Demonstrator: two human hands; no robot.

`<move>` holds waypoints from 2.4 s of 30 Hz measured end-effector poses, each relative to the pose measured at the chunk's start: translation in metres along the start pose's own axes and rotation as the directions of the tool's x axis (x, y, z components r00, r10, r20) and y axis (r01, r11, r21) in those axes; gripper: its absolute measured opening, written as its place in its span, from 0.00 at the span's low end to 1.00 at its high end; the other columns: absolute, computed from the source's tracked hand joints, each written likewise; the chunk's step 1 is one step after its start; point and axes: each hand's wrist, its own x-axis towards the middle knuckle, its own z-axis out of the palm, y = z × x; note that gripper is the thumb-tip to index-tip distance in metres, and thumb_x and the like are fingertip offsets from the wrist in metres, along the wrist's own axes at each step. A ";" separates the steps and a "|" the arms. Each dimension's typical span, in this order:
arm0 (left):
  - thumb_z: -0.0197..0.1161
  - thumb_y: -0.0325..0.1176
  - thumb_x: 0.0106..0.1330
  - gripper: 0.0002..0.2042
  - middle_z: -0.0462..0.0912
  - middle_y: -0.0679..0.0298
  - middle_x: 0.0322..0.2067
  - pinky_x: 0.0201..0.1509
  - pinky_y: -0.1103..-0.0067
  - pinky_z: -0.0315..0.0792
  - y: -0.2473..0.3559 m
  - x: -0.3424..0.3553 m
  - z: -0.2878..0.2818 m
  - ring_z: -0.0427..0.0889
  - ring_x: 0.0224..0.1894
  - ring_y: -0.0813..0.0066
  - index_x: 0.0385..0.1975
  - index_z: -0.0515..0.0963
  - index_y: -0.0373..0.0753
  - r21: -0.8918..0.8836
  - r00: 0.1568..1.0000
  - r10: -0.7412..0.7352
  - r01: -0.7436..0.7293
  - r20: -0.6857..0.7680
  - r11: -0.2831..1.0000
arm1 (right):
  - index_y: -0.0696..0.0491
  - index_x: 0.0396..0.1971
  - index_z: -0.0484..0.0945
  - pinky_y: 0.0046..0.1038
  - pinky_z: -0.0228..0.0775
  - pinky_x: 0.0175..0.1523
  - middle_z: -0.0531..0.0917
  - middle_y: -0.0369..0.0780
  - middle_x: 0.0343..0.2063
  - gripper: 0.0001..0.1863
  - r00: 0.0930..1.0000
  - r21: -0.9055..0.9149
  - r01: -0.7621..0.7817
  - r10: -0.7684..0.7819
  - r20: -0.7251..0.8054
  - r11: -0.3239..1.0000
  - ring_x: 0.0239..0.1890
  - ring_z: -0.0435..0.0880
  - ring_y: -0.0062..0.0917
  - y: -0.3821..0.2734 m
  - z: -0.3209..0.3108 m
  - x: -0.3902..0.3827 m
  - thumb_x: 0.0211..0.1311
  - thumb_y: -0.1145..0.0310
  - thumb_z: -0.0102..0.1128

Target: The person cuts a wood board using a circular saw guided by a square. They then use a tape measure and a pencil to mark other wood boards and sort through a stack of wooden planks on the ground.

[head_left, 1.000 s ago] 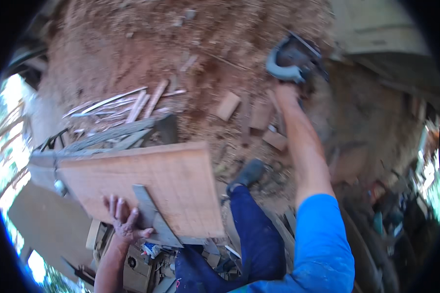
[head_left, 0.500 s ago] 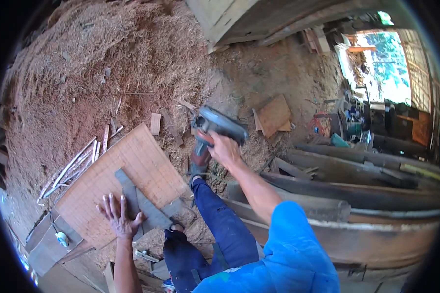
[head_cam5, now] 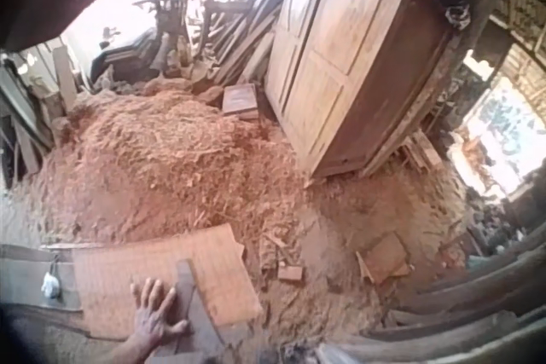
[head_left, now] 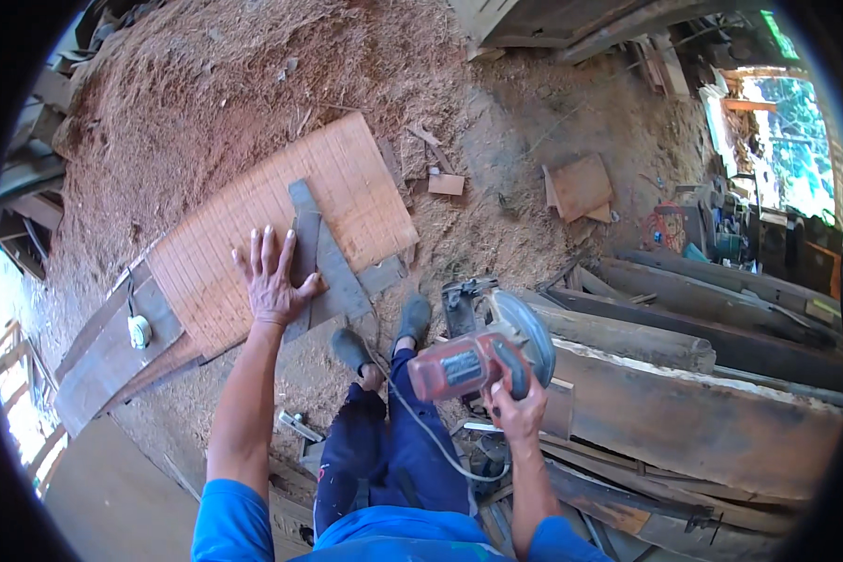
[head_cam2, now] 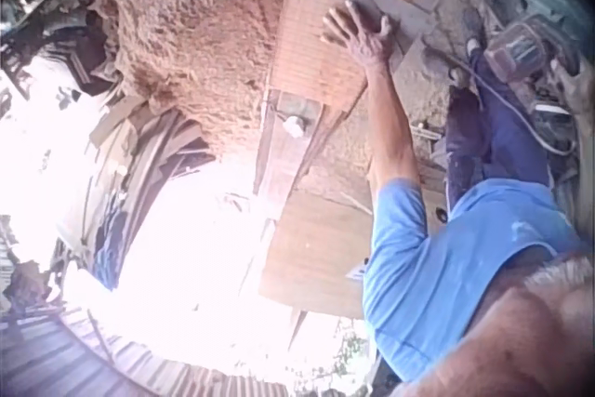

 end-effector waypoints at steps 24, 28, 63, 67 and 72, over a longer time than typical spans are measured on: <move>0.65 0.62 0.51 0.46 0.59 0.55 0.64 0.74 0.40 0.33 0.005 -0.005 0.007 0.48 0.75 0.50 0.71 0.62 0.48 -0.015 0.999 -0.051 0.051 0.019 0.999 | 0.60 0.49 0.78 0.38 0.78 0.43 0.84 0.50 0.33 0.24 0.829 -0.280 0.559 -0.522 0.199 0.780 0.35 0.86 0.45 0.008 0.103 -0.012 0.47 0.74 0.66; 0.66 0.59 0.51 0.45 0.59 0.55 0.64 0.74 0.40 0.33 0.006 -0.006 0.006 0.48 0.75 0.51 0.71 0.62 0.49 -0.014 0.999 -0.049 0.049 0.023 0.999 | 0.60 0.48 0.78 0.37 0.78 0.43 0.84 0.50 0.32 0.24 0.850 -0.245 0.523 -0.475 0.230 0.817 0.35 0.86 0.44 0.008 0.103 -0.010 0.47 0.74 0.66; 0.69 0.44 0.47 0.43 0.62 0.58 0.64 0.75 0.44 0.34 0.004 -0.005 0.009 0.51 0.76 0.55 0.69 0.65 0.45 -0.096 0.998 -0.038 0.033 -0.049 0.995 | 0.60 0.50 0.78 0.37 0.79 0.41 0.85 0.50 0.33 0.25 0.849 -0.216 0.518 -0.467 0.249 0.827 0.33 0.87 0.43 0.001 0.111 -0.008 0.46 0.75 0.66; 0.69 0.46 0.48 0.42 0.64 0.59 0.62 0.75 0.42 0.35 0.008 -0.003 0.008 0.51 0.76 0.56 0.69 0.66 0.46 -0.050 0.997 -0.039 0.036 -0.061 0.998 | 0.60 0.49 0.78 0.36 0.78 0.41 0.85 0.49 0.33 0.25 0.854 -0.220 0.512 -0.463 0.238 0.830 0.33 0.87 0.43 -0.001 0.111 -0.009 0.46 0.75 0.66; 0.68 0.47 0.50 0.42 0.63 0.57 0.61 0.73 0.39 0.31 0.007 0.000 0.014 0.50 0.75 0.54 0.69 0.65 0.41 -0.059 0.999 -0.026 0.023 -0.047 0.998 | 0.60 0.48 0.79 0.35 0.78 0.40 0.85 0.48 0.32 0.23 0.883 -0.181 0.452 -0.409 0.232 0.873 0.32 0.87 0.40 -0.017 0.113 -0.010 0.46 0.75 0.66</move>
